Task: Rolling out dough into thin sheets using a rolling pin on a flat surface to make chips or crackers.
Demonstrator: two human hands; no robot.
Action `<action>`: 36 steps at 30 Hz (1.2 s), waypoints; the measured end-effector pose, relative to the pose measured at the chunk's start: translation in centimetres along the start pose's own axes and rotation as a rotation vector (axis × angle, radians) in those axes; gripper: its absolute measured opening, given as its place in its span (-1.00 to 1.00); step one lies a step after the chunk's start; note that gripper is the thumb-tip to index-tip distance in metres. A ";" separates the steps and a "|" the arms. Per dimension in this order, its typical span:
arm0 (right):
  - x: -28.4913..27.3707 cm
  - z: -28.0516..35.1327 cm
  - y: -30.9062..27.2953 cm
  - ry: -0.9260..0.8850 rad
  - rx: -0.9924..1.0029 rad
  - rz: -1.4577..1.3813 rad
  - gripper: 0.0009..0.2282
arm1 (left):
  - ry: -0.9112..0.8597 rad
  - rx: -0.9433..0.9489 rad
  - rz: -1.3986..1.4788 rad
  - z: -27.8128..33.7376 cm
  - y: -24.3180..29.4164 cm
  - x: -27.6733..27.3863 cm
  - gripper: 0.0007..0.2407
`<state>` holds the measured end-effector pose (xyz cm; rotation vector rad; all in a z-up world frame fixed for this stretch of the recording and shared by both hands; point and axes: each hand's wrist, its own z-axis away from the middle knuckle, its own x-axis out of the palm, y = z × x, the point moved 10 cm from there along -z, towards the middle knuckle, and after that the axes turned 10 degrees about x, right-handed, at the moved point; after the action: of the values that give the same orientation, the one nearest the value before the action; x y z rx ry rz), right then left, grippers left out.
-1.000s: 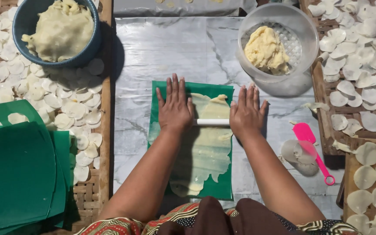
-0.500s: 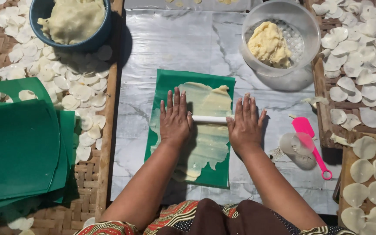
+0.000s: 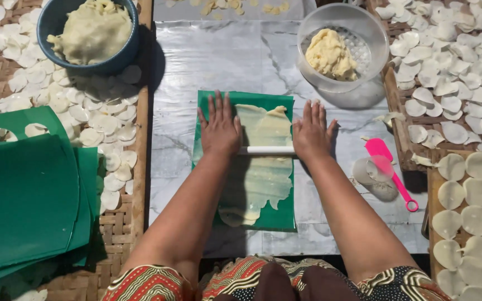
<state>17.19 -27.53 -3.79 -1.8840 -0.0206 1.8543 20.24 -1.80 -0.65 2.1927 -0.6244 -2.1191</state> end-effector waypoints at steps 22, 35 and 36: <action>-0.3 9.9 0.2 -0.026 -0.054 0.189 -0.40 | -0.104 0.135 -0.009 8.4 2.4 1.2 -0.35; -0.8 6.5 -0.1 0.048 0.023 0.107 -0.44 | -0.169 0.060 0.002 5.0 0.8 1.0 -0.39; -0.2 7.0 0.4 0.051 0.027 0.106 -0.44 | -0.170 0.065 0.002 5.8 0.9 1.0 -0.39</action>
<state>10.48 -25.66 -3.45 -1.9467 0.1235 1.8656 14.43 -1.48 -1.71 2.0558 -0.7143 -2.3337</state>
